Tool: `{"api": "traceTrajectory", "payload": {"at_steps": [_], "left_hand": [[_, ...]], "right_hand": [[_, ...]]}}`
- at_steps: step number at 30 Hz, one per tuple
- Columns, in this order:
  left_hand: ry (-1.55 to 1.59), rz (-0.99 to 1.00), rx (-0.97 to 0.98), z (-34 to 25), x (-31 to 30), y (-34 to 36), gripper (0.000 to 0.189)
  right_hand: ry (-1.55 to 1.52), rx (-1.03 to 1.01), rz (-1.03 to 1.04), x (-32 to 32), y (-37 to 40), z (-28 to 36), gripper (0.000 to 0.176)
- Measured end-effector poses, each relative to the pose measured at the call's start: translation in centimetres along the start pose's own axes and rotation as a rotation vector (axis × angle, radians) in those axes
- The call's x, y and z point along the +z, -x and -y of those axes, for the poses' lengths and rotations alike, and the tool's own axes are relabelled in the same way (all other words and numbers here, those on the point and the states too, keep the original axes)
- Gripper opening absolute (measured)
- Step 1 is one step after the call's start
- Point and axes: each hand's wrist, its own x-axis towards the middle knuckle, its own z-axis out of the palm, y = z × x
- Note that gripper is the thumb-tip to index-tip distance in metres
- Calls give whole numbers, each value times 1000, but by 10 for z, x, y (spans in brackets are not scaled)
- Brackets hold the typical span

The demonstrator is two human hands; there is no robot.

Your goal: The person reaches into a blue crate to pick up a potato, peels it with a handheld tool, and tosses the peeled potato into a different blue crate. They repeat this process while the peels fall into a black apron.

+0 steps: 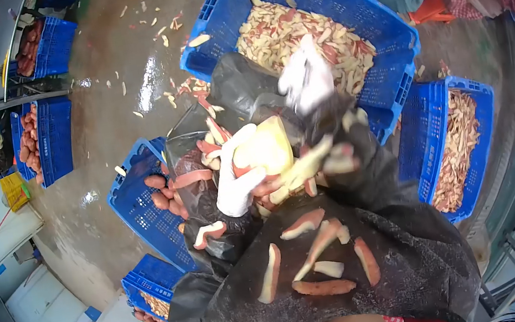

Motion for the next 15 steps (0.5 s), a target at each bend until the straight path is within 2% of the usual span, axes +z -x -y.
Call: {"api": "traceTrajectory", "payload": {"at_steps": [1,2,3,5,6,7,8,9,10,11,13,14,15], "left_hand": [[-151,32,65,-3,1,-3,85],[-152,101,-70,-22,10,0,94],[-258,134,37,-19,10,0,93],[-351,250,46,-18,10,0,91],[-312,256,10,-15,10,5,91],[-278,270,-8,-12,8,4,90],[-247,284,-22,-12,5,1,90],[-281,322,41,-12,5,1,89],[-200,298,19,-8,6,-4,90],[-115,250,-34,-3,6,5,91],[-298,235,-9,-3,3,7,91],[-254,294,-19,4,-3,6,88],[-286,301,82,-3,4,6,87]], "right_hand": [[-4,-62,-195,-25,-32,5,48],[-369,81,12,-50,-46,18,48],[-257,4,294,-45,-32,24,48],[-448,231,458,-12,12,19,46],[-372,236,192,-25,7,14,44],[-239,145,12,-56,-17,3,44],[-248,125,93,-64,-16,9,44],[-249,108,179,-68,-16,16,44],[-522,334,297,-41,4,25,42],[-299,283,344,-17,23,21,43],[-194,282,-59,-18,11,13,43],[-563,455,255,-72,-25,14,42],[-213,212,199,-83,-28,26,40]]}}
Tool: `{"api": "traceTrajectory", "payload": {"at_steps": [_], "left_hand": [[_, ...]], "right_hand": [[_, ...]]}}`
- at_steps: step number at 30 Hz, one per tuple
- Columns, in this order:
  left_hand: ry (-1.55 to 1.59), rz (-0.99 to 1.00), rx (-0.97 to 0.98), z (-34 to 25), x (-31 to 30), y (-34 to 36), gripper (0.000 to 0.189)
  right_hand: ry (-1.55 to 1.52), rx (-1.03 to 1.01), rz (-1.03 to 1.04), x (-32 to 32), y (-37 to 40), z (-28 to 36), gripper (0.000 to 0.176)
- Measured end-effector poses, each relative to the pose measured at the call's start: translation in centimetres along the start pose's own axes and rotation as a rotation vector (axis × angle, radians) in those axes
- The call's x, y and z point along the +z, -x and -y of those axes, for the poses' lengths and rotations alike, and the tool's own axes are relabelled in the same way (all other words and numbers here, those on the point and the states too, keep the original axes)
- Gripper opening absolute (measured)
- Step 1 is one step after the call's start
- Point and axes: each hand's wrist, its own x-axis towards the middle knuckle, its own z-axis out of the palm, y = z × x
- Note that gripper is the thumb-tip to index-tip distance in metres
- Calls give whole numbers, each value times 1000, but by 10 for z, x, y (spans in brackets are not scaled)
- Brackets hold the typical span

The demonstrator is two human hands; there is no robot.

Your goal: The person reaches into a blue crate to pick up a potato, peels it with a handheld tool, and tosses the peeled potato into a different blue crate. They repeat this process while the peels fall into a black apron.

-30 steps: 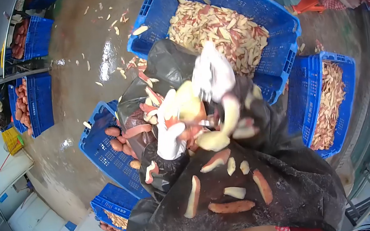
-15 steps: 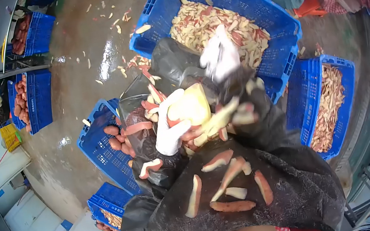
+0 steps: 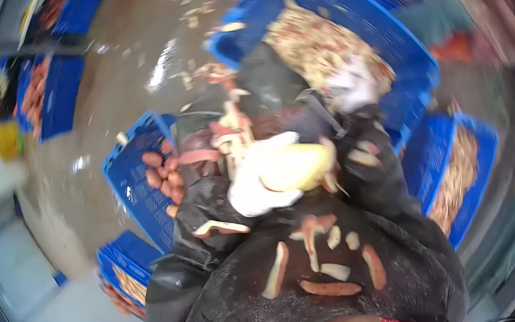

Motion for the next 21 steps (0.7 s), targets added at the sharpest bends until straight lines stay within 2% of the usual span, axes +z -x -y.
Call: {"api": "traceTrajectory", "payload": {"at_steps": [1,2,3,4,6,7,8,9,10,11,12,14,16,18,19,20,21], "left_hand": [[-47,-9,95,-9,6,-2,86],[123,-121,225,2,12,-6,84],[202,-356,313,-16,37,-3,83],[79,-476,465,3,42,-6,80],[-194,-637,392,23,52,-1,77],[-254,-639,347,24,50,9,72],[-94,-584,252,15,45,19,76],[-254,-499,202,7,36,32,79],[-402,-395,153,-13,30,41,82],[-467,-355,44,-23,27,45,89],[-606,-303,76,-30,23,41,89],[-831,-325,-29,-22,31,24,86],[-679,-318,-71,-8,28,17,85],[-646,-364,-53,-14,33,19,82],[-556,-360,-24,-8,34,25,83],[-472,-359,11,2,31,24,84],[-295,-361,74,13,32,20,89]], "right_hand": [[-319,-31,307,15,5,8,37],[-416,26,349,36,20,7,37],[-475,109,293,48,29,3,37],[-539,187,250,55,32,-1,38],[-547,282,225,61,27,-18,40],[-451,267,217,72,29,-33,41],[-355,254,210,83,31,-48,43],[-253,263,199,84,34,-54,44],[-177,138,43,103,44,-67,46],[-109,136,147,103,48,-73,46],[-30,121,255,102,52,-73,47],[103,136,237,116,59,-84,47],[336,-48,24,107,46,-70,47],[183,-283,-311,45,7,-25,49],[0,-231,-296,45,10,-10,50],[197,-310,234,55,24,-24,50],[61,-163,444,88,39,-46,48]]}}
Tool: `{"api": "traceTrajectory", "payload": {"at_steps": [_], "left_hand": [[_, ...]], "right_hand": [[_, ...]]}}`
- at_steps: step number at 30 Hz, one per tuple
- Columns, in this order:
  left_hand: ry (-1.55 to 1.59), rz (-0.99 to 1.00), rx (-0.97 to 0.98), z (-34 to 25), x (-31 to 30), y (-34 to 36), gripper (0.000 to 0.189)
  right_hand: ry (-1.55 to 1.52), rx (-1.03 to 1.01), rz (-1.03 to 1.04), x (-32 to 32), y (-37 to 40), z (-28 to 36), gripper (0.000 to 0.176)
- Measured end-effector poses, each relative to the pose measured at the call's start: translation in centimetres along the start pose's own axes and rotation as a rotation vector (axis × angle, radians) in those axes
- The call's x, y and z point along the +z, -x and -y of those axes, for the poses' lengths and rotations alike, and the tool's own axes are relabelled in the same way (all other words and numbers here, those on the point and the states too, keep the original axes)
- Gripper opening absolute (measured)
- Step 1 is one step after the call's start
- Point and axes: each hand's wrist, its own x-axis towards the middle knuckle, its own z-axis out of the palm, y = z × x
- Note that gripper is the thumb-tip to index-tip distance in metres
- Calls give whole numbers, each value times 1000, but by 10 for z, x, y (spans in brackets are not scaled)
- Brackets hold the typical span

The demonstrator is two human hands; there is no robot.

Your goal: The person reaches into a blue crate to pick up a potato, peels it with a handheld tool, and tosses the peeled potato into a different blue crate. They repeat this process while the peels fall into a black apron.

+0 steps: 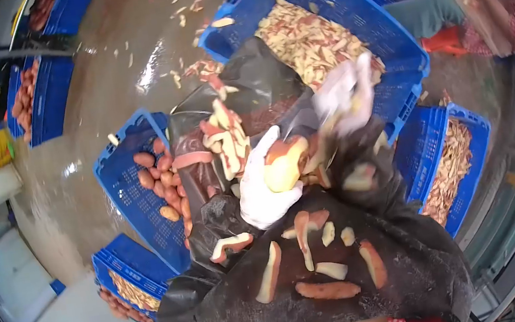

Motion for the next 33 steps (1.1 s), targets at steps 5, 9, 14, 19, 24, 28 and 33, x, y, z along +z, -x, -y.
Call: {"api": "traceTrajectory", "payload": {"at_steps": [5,9,14,19,24,28,33], "left_hand": [[195,77,228,-14,2,-20,86],[717,-16,-152,-23,19,-6,86],[404,19,-66,-25,11,-21,89],[556,-46,-171,-29,22,-30,90],[324,11,-225,-32,13,-21,92],[218,138,-106,-22,-4,-26,89],[1070,412,155,-12,-34,-38,75]], "right_hand": [[-130,-107,-700,-38,-1,19,47],[243,85,-327,19,15,-17,51],[-28,-32,-226,20,6,-3,50],[15,-132,-474,-30,-7,21,47],[144,-118,-737,-14,-7,-1,51],[-362,82,-190,13,12,-1,53],[31,-192,-357,-35,-2,16,47]]}}
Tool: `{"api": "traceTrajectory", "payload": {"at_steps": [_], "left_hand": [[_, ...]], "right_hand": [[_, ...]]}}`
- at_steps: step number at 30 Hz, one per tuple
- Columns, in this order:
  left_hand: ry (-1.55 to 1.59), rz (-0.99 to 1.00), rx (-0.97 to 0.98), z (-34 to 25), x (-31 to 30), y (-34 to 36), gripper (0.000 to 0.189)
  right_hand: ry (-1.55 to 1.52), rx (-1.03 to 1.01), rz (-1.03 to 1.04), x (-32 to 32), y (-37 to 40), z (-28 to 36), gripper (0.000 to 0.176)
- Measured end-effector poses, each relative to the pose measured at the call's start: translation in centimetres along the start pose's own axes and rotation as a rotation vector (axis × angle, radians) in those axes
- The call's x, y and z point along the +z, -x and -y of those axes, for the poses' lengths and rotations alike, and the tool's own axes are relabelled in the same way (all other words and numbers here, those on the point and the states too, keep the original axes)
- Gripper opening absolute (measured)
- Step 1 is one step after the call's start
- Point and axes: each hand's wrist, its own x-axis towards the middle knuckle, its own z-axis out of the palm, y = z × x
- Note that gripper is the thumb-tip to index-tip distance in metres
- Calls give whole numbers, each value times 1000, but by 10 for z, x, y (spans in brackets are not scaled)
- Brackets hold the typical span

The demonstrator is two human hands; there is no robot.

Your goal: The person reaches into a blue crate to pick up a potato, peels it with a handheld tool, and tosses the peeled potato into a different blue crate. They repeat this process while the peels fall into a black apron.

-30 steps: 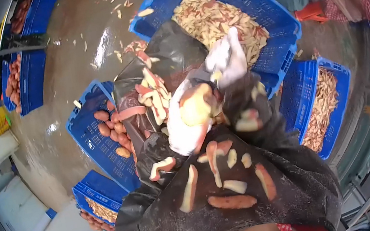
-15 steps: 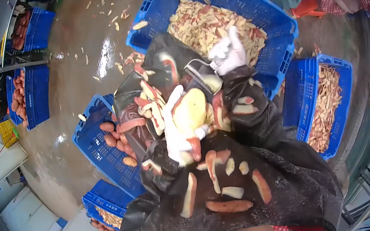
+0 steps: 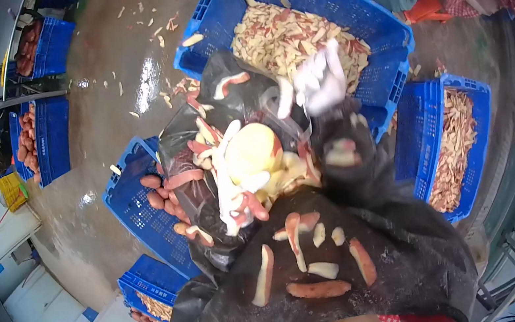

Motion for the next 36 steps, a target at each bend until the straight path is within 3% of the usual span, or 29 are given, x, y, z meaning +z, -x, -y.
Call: {"api": "traceTrajectory", "payload": {"at_steps": [2,3,4,6,7,8,10,11,12,14,16,19,20,22,23,24,26,27,29,30,31,32,34,36], "left_hand": [[-96,-264,112,-19,8,16,75],[-125,-318,122,-22,10,19,76],[-141,-339,128,-22,10,19,76],[-167,-369,140,-20,11,21,76],[-174,-380,138,-17,10,19,76],[-184,-394,133,-17,11,18,76],[-228,-455,92,-11,15,17,76],[-276,-475,49,-2,15,13,76],[-312,-493,10,6,17,11,77],[-399,-524,-86,20,19,9,77],[-481,-510,-176,26,19,6,77],[-567,-476,-275,23,13,0,77],[-582,-467,-310,20,10,-1,77],[-594,-454,-368,11,6,-2,78],[-588,-439,-380,6,2,-5,77],[-571,-426,-374,3,0,-5,77],[-570,-405,-329,1,1,-5,77],[-567,-400,-310,1,3,-4,76],[-543,-405,-306,4,9,0,76],[-514,-410,-285,2,9,2,76],[-447,-404,-237,0,7,3,75],[-361,-373,-167,-5,4,4,75],[-191,-329,-18,-18,4,9,74],[-143,-354,44,-27,8,14,74]], "right_hand": [[-149,239,58,37,34,-24,48],[135,175,5,33,25,-27,48],[1,219,-306,12,5,-19,49],[82,41,-294,-3,-16,-3,50],[66,88,-9,1,-3,-4,50],[-476,373,70,28,17,-14,49],[82,233,-222,22,11,-27,50],[-163,246,-389,-5,-11,-14,49],[183,60,-366,-20,-21,-3,48],[85,-36,-227,-18,-23,17,46],[45,63,-239,3,-8,19,46],[-188,307,18,41,22,-1,49],[-82,311,128,53,29,-15,51],[189,288,47,44,18,-29,50],[188,295,-226,23,-5,-30,49],[313,69,-422,7,-29,-32,48],[-116,93,-24,12,-27,-19,47],[-514,392,229,50,-5,-19,47],[-8,250,36,54,12,-37,46],[217,137,-185,35,-5,-41,49],[241,142,-353,27,-15,-26,49],[-9,134,-83,-19,-34,-15,48],[-418,272,65,49,5,-18,47],[79,199,157,52,17,-41,45]]}}
